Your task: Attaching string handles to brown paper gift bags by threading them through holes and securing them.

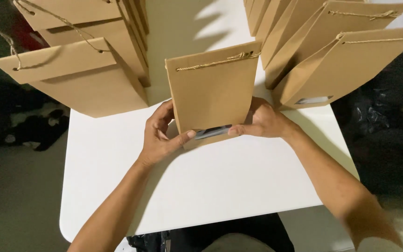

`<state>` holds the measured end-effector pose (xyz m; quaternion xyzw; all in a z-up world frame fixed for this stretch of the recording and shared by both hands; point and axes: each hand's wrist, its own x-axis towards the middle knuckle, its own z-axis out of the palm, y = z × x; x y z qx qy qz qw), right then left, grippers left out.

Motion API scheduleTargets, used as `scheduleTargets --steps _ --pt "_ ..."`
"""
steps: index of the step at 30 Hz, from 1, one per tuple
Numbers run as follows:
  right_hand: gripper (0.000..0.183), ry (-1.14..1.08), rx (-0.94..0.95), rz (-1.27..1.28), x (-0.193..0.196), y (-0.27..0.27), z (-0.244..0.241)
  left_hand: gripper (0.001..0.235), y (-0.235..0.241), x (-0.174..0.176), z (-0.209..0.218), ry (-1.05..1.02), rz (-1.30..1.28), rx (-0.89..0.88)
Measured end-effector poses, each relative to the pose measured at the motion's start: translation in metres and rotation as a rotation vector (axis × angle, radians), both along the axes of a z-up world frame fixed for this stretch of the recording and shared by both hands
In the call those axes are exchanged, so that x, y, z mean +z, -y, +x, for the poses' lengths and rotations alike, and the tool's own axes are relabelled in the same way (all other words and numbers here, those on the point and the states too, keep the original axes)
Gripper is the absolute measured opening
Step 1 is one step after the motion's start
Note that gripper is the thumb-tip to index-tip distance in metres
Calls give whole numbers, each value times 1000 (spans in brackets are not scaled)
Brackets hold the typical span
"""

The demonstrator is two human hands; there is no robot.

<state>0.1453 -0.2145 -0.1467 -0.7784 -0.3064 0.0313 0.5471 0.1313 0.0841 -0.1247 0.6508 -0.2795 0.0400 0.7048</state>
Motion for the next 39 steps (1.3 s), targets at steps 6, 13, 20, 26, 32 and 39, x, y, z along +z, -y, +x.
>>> scheduleTargets --steps 6,13,20,26,32,39 --pt "39 -84 -44 -111 35 -14 -16 90 0 -7 0 -87 -131 -86" --pt "51 -93 -194 -251 39 24 -59 82 -2 -20 0 -127 -102 -69" --pt "58 -445 -670 -216 23 120 -155 43 1 -5 -16 -235 -13 -208" --pt "30 -377 -1116 -419 23 168 -168 33 4 -9 -15 -241 53 -188" --pt "36 -231 -915 -407 48 152 -126 28 2 -3 -17 -275 61 -151" --pt "53 -66 -828 -705 20 184 -96 25 5 -6 -17 -291 115 -142"
